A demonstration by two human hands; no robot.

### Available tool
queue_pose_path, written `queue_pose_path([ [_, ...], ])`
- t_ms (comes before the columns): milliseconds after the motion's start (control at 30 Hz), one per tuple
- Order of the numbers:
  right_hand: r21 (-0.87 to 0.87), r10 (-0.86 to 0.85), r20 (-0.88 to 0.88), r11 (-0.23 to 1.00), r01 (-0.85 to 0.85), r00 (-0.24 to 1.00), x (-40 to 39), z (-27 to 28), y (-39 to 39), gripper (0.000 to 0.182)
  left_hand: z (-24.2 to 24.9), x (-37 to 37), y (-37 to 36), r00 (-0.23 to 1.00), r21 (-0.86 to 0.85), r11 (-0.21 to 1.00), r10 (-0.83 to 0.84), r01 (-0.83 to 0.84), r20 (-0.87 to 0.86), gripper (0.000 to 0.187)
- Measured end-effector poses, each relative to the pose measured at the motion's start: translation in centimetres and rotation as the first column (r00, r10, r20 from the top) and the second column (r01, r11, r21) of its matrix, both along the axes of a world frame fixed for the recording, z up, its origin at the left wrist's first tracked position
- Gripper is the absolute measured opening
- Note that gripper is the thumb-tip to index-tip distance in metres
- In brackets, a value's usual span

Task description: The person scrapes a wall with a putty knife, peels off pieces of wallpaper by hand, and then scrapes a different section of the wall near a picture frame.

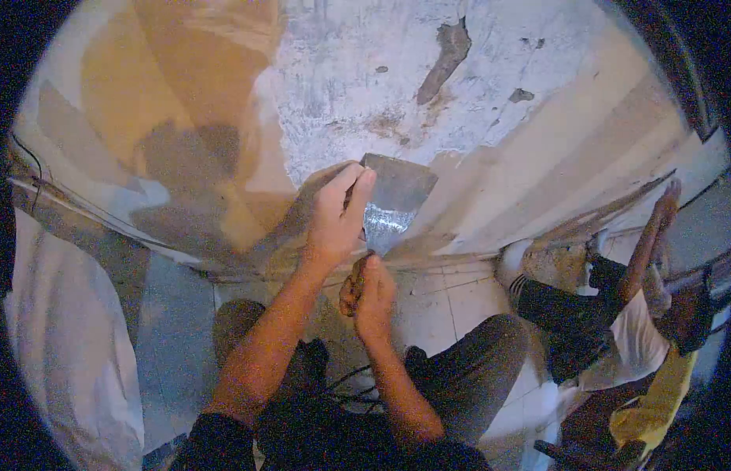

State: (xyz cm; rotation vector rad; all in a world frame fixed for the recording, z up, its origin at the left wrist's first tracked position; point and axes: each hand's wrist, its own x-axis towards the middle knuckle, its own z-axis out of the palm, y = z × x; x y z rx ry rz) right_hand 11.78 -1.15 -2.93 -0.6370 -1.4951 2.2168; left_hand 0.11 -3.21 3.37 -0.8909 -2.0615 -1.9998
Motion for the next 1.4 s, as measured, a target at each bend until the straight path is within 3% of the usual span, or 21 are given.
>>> queue_pose_path([
  [100, 0.021, -0.02, 0.006, 1.0, 0.02, 1.0, -0.4, 0.5, 0.4, 0.044, 0.9, 0.1, -0.1, 0.996, -0.091, 0.995, -0.032, 0.039, 0.081, 0.024],
  [233, -0.037, -0.021, -0.017, 0.999, 0.02, 1.0, -0.4, 0.1, 0.6, 0.046, 1.5, 0.3, 0.1, 0.996, -0.09, 0.995, -0.033, 0.041, 0.084, 0.024],
  [300, -0.057, -0.024, -0.02, 0.998, 0.023, 1.0, -0.8, 0.5, 0.7, 0.046, 1.3, 0.3, 0.7, 1.0, 0.063, 0.998, 0.008, -0.008, 0.002, 0.025],
  [400, 0.078, -0.056, -0.09, 0.995, 0.064, 0.994, -1.2, 1.6, 1.0, 0.046, 3.7, 0.2, 1.3, 0.998, 0.083, 0.996, -0.019, 0.024, -0.06, 0.024],
  [500, 0.059, -0.068, -0.095, 0.995, 0.074, 0.993, -1.5, 1.2, 1.2, 0.046, 2.5, 0.6, 1.3, 0.999, 0.064, 0.998, 0.012, -0.01, -0.032, 0.022],
  [567, 0.002, -0.103, 0.016, 0.995, 0.103, 0.995, -0.4, -0.5, 1.0, 0.042, 0.9, 1.0, 1.1, 0.999, 0.036, 0.999, 0.037, -0.037, 0.006, 0.022],
  [667, 0.053, -0.111, 0.054, 0.993, 0.108, 0.992, -0.3, -2.1, 1.6, 0.047, 0.6, 0.9, 1.1, 0.997, -0.027, 1.0, 0.016, -0.014, 0.074, 0.023],
  [800, 0.003, -0.05, -0.018, 0.999, 0.05, 0.999, -0.2, 0.1, 1.9, 0.045, 1.2, 0.8, 1.3, 0.999, -0.008, 1.0, -0.029, 0.029, 0.046, 0.02],
  [867, 0.008, -0.043, -0.002, 0.999, 0.043, 0.999, -0.3, 1.2, 1.6, 0.042, 1.4, 0.8, 1.6, 1.0, 0.058, 0.998, 0.027, -0.027, -0.003, 0.021],
  [1100, -0.04, -0.012, 0.015, 0.999, 0.012, 1.0, 0.3, -1.2, 1.5, 0.04, -0.8, 0.7, 1.1, 0.997, 0.004, 1.0, -0.017, 0.016, 0.071, 0.023],
  [1167, 0.001, -0.009, 0.016, 1.0, 0.009, 1.0, 0.1, -1.1, 1.5, 0.042, -0.8, 0.7, 0.8, 0.979, 0.013, 0.997, -0.074, 0.073, 0.191, 0.024],
  [1300, 0.158, -0.057, 0.054, 0.986, 0.048, 0.997, -0.1, -1.0, 1.8, 0.042, -0.1, 0.6, 0.3, 0.991, 0.018, 0.999, -0.032, 0.03, 0.134, 0.025],
  [1400, 0.288, -0.062, -0.02, 0.956, 0.065, 0.998, -0.2, -3.5, 2.2, 0.042, -0.6, 0.6, 0.3, 0.992, 0.047, 0.999, 0.015, -0.021, 0.123, 0.026],
])
